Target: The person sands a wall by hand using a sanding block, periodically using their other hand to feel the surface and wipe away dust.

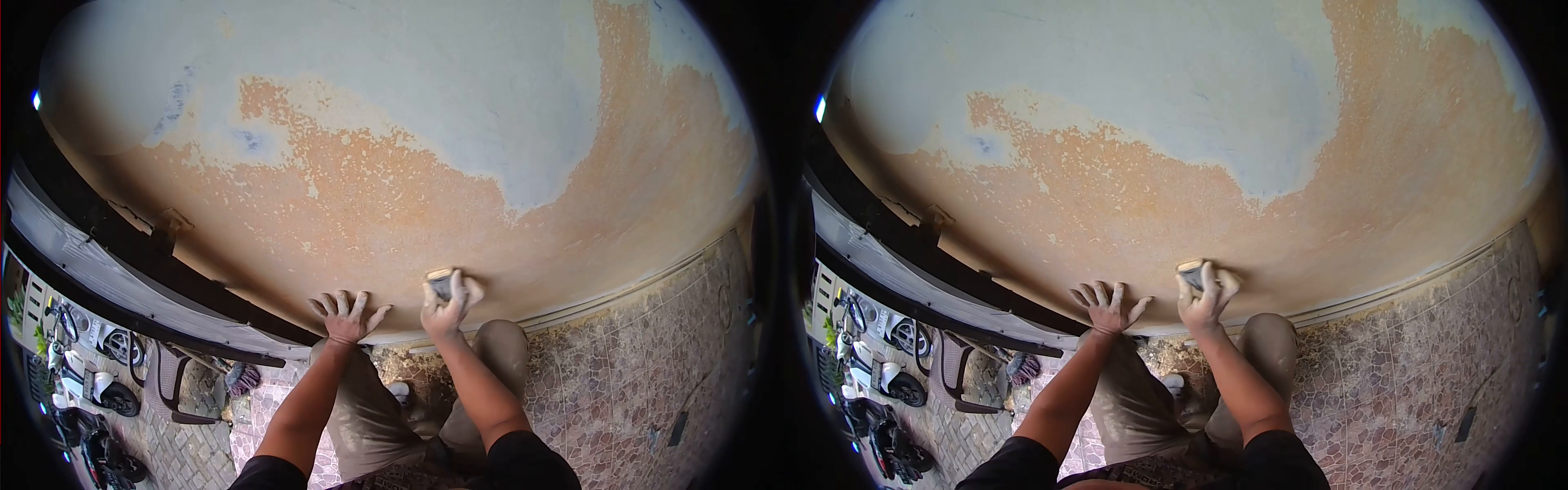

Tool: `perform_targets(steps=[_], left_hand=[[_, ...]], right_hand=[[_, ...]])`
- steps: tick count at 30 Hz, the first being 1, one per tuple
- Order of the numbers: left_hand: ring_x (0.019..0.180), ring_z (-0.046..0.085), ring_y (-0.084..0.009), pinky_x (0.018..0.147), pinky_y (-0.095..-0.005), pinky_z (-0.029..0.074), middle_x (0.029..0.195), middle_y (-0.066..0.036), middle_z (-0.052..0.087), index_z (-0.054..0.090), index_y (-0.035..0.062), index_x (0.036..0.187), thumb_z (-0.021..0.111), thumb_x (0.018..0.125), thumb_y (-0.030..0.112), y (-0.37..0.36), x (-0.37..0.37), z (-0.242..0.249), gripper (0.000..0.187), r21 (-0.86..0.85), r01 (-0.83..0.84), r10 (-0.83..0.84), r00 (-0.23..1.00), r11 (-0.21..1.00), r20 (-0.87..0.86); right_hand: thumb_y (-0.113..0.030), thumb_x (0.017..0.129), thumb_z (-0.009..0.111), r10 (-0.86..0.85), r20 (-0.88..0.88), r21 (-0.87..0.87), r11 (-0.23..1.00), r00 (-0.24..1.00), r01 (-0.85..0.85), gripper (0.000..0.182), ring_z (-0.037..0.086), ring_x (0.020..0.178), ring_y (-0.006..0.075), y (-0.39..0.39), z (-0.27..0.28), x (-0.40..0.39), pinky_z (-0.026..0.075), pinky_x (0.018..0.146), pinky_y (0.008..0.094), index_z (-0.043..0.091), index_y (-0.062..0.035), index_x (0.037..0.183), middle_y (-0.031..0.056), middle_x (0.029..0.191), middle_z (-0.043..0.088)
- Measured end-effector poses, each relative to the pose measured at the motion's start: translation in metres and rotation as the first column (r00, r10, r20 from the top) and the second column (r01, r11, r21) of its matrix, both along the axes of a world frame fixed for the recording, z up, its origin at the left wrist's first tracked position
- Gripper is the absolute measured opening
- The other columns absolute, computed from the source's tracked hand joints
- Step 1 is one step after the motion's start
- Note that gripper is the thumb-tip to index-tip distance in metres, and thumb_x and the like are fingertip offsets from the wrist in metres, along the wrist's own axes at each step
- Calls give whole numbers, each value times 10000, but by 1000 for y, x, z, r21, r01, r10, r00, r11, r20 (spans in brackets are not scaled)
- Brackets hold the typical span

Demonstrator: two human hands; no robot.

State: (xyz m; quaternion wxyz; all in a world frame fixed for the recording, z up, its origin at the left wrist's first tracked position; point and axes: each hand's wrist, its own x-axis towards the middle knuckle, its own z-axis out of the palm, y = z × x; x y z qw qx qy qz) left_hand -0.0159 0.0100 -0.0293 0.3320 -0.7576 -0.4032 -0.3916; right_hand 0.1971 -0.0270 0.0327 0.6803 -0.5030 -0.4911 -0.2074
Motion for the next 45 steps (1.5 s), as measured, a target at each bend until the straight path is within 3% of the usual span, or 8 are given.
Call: perform_targets(steps=[5,11,15,23,27,35,40,45], left_hand=[[1449,-34,-540,1088,-747,-20,1604,-252,68,392,167,1456,718,739,656,-2,0,16,927,-6,4,-4,997,1000,-74],[1404,146,-551,1076,-753,-7,1476,-245,297,513,197,1315,732,705,680,2,1,2,808,43,19,-19,1000,999,0],[1450,9,-533,1078,-756,-23,1564,-242,176,463,201,1389,729,728,656,-1,1,8,846,-32,16,-16,1000,999,-10],[1435,-59,-564,1051,-784,-15,1593,-286,36,319,131,1489,686,752,686,2,-2,12,993,23,12,-10,996,1000,-90],[1425,-64,-580,1045,-790,-5,1586,-302,36,302,118,1491,673,752,702,1,-2,12,1012,2,6,-5,995,1000,-100],[1417,-72,-592,1039,-791,-19,1580,-317,-2,219,132,1527,679,757,691,0,-4,12,1057,-14,10,-12,994,1000,-109],[1419,-82,-587,1039,-794,-13,1593,-287,-24,153,159,1561,637,774,711,-6,-7,13,1077,-30,-24,21,992,999,-125],[1424,-75,-580,1037,-797,-10,1596,-281,-32,141,166,1563,647,761,716,1,-6,11,1096,-8,-19,18,993,1000,-117]], right_hand=[[-256,795,797,105,311,-163,985,944,-56,546,463,995,234,-16,-7,-15,367,837,418,574,-129,1277,51,1054,487],[-103,851,733,-30,-233,58,997,972,45,580,487,998,281,4,56,19,463,827,401,477,15,1358,162,1176,420],[-190,818,769,81,377,-173,985,923,-16,559,483,1000,247,-19,-17,-9,374,857,418,552,-127,1329,78,1091,486],[-228,783,802,-97,-260,52,992,961,114,637,460,1012,258,5,35,23,377,852,404,524,-86,1339,115,1155,462],[-273,745,828,93,324,-174,984,942,-37,639,474,999,206,-16,-38,-9,363,831,406,561,-190,1320,34,1077,497],[-274,743,834,-169,-136,59,982,976,179,654,464,971,229,8,44,38,351,838,408,569,-117,1319,62,1077,488],[-309,717,838,139,356,-219,974,924,-63,638,483,935,178,-21,-11,-9,348,835,400,599,-224,1303,-15,1028,509],[-265,739,842,-180,-40,33,983,983,181,698,473,936,214,3,40,34,345,805,378,534,-155,1356,45,1061,492]])
